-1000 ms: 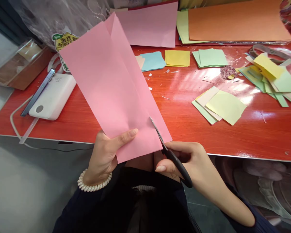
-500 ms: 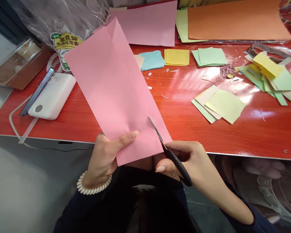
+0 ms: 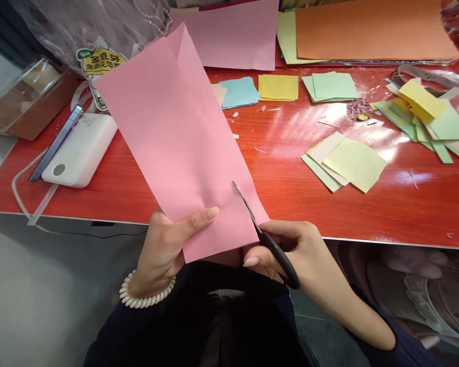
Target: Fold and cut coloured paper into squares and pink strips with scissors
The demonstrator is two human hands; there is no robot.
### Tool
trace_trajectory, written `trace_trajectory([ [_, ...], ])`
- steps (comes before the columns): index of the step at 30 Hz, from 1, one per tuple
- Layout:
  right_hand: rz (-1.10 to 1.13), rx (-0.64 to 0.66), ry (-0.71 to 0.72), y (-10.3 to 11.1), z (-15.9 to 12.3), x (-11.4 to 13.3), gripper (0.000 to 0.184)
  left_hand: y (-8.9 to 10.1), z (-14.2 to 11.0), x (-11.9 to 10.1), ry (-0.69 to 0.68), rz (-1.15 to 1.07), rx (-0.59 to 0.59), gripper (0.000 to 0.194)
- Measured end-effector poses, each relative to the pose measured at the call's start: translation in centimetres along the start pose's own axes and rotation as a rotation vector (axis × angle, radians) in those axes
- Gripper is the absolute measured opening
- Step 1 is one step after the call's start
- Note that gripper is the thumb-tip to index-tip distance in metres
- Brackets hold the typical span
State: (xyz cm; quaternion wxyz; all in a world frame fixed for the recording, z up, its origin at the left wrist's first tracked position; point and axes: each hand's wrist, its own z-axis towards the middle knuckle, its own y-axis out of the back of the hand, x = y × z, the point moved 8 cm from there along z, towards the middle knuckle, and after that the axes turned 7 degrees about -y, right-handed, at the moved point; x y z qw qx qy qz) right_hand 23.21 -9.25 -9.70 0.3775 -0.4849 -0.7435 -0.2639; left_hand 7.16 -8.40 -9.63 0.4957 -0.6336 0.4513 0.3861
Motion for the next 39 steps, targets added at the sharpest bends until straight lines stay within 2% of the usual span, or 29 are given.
trace_trajectory([
  [12, -0.012, -0.024, 0.044, 0.04, 0.0, 0.28, 0.041, -0.39, -0.29, 0.33, 0.025, -0.025, 0.003, 0.007],
  [22, 0.011, -0.032, 0.021, 0.22, 0.02, 0.06, 0.039, -0.27, -0.37, 0.47, 0.044, -0.026, -0.002, 0.011],
  [26, 0.002, 0.01, 0.009, 0.07, -0.04, -0.01, 0.037, -0.27, -0.46, 0.29, 0.036, -0.005, -0.005, 0.012],
  [32, 0.011, 0.087, 0.029, -0.24, -0.15, 0.13, 0.045, -0.43, -0.52, 0.55, 0.066, -0.023, 0.025, 0.011],
  [39, -0.005, 0.083, 0.051, -0.33, -0.06, 0.41, 0.053, -0.69, -0.38, 0.42, 0.092, -0.037, 0.029, 0.012],
])
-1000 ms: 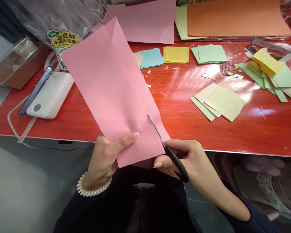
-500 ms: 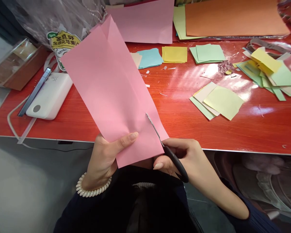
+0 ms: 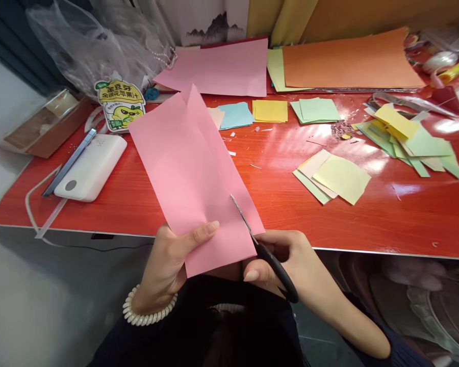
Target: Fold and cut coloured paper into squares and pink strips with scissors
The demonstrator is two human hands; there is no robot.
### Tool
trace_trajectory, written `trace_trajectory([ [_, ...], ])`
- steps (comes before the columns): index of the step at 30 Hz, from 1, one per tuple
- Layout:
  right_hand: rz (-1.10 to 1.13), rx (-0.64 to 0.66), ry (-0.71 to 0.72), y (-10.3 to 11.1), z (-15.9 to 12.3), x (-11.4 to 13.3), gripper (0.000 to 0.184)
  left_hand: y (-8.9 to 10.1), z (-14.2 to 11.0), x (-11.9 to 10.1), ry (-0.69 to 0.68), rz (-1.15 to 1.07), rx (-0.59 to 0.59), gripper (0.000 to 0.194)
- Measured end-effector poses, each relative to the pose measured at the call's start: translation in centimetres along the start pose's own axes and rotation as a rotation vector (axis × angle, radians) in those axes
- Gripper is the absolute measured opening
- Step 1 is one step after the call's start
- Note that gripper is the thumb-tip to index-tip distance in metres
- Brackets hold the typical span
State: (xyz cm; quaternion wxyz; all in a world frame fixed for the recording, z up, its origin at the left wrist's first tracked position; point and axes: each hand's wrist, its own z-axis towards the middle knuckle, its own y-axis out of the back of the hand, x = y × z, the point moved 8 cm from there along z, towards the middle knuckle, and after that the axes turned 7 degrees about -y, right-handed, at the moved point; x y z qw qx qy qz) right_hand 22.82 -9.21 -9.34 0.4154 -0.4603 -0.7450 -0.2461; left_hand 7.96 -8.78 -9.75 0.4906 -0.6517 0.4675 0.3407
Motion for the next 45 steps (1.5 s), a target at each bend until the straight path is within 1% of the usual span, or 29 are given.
trace_trajectory([
  [5, -0.011, -0.006, 0.026, 0.0, 0.0, 0.6, 0.051, -0.2, -0.3, -0.3, -0.009, 0.011, -0.03, 0.012],
  [8, -0.014, -0.021, 0.027, 0.2, 0.0, 0.8, 0.049, -0.5, -0.5, 0.0, -0.002, 0.008, 0.015, 0.014],
  [12, -0.022, -0.018, 0.015, 0.4, -0.1, 0.8, 0.051, -0.6, -0.7, 0.2, -0.014, 0.035, 0.065, 0.018],
  [15, -0.026, 0.017, 0.001, 0.2, -0.3, 0.9, 0.053, -0.6, -0.8, -0.3, -0.045, 0.115, 0.065, 0.015],
  [18, -0.052, 0.047, 0.006, -0.1, -0.5, 1.4, 0.055, -0.7, -0.9, -1.2, -0.104, 0.225, 0.055, 0.01],
  [21, -0.076, 0.054, 0.017, -0.2, -0.6, 2.0, 0.054, -1.1, -1.2, -1.7, -0.147, 0.221, 0.065, 0.01],
  [24, -0.086, 0.038, 0.021, -0.1, -0.6, 2.2, 0.052, -1.4, -1.3, -1.8, -0.156, 0.201, 0.08, 0.014],
  [28, -0.103, 0.014, 0.032, 0.1, -0.5, 2.1, 0.051, -1.5, -1.5, -1.9, -0.17, 0.2, 0.073, 0.016],
  [33, -0.118, -0.001, 0.022, 0.2, -0.6, 1.8, 0.053, -1.4, -1.5, -1.5, -0.15, 0.234, 0.076, 0.014],
  [39, -0.116, -0.01, -0.017, 0.1, -0.6, 1.2, 0.059, -0.9, -1.6, -1.4, -0.201, 0.254, 0.034, 0.025],
  [42, -0.133, -0.03, 0.004, 0.2, -0.5, 1.1, 0.059, -1.0, -1.5, -1.5, -0.198, 0.238, 0.051, 0.023],
  [45, -0.149, -0.054, 0.031, 0.3, -0.5, 1.1, 0.057, -1.2, -1.4, -1.4, -0.165, 0.226, 0.07, 0.021],
])
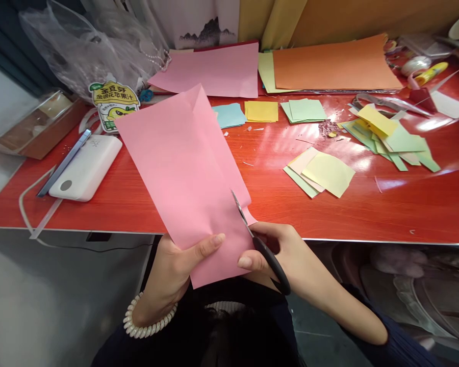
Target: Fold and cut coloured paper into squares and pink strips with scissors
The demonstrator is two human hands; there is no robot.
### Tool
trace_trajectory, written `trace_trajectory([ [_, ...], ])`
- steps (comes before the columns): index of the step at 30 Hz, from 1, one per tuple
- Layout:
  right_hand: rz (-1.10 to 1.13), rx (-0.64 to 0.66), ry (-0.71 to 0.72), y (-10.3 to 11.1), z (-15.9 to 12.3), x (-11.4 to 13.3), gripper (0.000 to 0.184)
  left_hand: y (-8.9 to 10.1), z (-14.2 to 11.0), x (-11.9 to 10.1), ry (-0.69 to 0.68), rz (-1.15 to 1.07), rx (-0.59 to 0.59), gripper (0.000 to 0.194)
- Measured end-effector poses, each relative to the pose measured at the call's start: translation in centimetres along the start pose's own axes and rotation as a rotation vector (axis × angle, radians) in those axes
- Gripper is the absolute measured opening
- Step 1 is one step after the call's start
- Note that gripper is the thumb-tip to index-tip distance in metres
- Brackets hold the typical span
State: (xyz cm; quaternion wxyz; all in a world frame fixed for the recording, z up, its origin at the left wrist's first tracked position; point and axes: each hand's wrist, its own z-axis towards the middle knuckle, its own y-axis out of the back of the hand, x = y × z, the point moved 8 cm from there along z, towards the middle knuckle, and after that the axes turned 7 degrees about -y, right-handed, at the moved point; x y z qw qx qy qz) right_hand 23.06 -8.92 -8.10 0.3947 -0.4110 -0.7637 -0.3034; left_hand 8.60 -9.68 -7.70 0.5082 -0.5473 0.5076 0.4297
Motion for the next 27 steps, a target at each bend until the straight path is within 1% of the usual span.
trace_trajectory([
  [5, -0.012, -0.02, 0.009, 0.2, -0.1, 0.1, 0.054, 0.1, 0.0, 0.2, 0.017, -0.014, -0.019, 0.028],
  [12, 0.018, -0.026, 0.013, 0.1, -0.1, 0.0, 0.053, 0.2, 0.0, 0.4, -0.001, -0.032, -0.019, 0.024],
  [16, 0.046, -0.021, 0.01, -0.1, -0.1, 0.0, 0.053, 0.3, -0.2, 0.9, -0.011, -0.055, -0.028, 0.022],
  [22, 0.044, -0.032, 0.0, -0.1, -0.2, -0.1, 0.053, 0.6, -0.3, 1.2, -0.018, -0.038, -0.052, 0.025],
  [27, 0.03, -0.028, -0.004, -0.1, -0.2, -0.3, 0.053, 0.2, -0.1, 0.7, 0.011, -0.028, 0.004, 0.021],
])
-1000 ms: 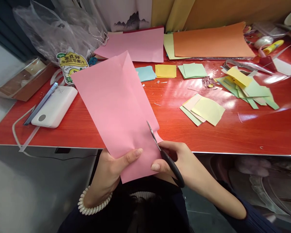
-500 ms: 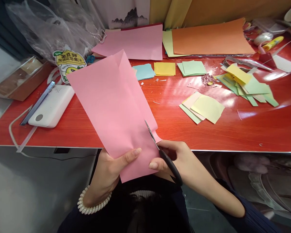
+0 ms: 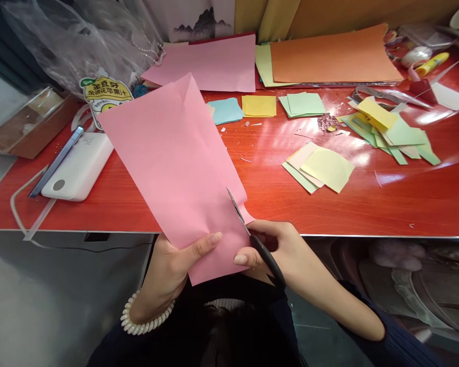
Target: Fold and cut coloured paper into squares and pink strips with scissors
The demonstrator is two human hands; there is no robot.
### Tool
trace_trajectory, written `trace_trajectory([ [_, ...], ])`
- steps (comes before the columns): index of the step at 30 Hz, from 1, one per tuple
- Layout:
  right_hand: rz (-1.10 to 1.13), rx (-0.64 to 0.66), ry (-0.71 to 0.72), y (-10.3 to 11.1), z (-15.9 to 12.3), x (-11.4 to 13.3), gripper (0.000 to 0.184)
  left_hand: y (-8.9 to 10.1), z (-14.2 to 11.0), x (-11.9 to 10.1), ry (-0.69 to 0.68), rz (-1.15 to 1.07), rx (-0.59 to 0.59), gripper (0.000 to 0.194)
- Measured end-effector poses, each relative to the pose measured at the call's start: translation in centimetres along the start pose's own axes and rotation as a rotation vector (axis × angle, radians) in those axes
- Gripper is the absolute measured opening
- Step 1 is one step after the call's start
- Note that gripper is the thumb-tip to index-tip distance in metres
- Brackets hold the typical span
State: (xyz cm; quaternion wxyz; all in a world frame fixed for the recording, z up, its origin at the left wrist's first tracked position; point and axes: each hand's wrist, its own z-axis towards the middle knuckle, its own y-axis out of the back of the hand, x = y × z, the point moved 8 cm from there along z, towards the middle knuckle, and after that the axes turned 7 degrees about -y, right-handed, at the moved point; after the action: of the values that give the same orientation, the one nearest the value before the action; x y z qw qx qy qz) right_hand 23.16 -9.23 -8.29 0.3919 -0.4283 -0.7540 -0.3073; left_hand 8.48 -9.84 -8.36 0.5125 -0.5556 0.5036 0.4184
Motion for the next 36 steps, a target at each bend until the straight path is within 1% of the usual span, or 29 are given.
trace_trajectory([
  [4, -0.034, -0.017, 0.012, 0.0, 0.0, 0.2, 0.053, 0.1, 0.1, 0.0, 0.0, 0.025, 0.002, 0.019],
  [8, -0.046, -0.034, 0.017, 0.1, 0.0, 0.3, 0.052, 0.4, 0.0, 0.2, -0.008, 0.043, -0.027, 0.024],
  [12, -0.056, -0.035, 0.012, 0.2, 0.0, 0.4, 0.053, 0.4, -0.1, 0.3, 0.012, 0.05, -0.018, 0.025],
  [17, -0.063, -0.023, -0.016, -0.1, 0.1, 0.2, 0.056, 0.8, -0.1, 0.7, 0.019, 0.08, -0.048, 0.024],
  [21, -0.035, 0.022, -0.055, -0.5, 0.2, -0.3, 0.057, 0.7, -0.1, 0.7, 0.024, 0.058, -0.033, 0.024],
  [25, -0.006, 0.048, -0.053, -0.7, 0.3, -0.5, 0.056, 0.6, -0.1, 0.6, 0.031, 0.059, -0.029, 0.022],
  [29, 0.012, 0.05, -0.038, -0.6, 0.2, -0.6, 0.053, 0.6, 0.0, 0.8, 0.05, 0.053, -0.017, 0.021],
  [32, 0.023, 0.05, -0.037, -0.6, 0.3, -0.5, 0.049, 0.5, 0.0, 1.1, 0.073, 0.038, 0.003, 0.025],
  [36, 0.023, 0.039, -0.067, -0.6, 0.2, -0.5, 0.05, 0.5, -0.1, 1.0, 0.079, 0.012, 0.005, 0.023],
])
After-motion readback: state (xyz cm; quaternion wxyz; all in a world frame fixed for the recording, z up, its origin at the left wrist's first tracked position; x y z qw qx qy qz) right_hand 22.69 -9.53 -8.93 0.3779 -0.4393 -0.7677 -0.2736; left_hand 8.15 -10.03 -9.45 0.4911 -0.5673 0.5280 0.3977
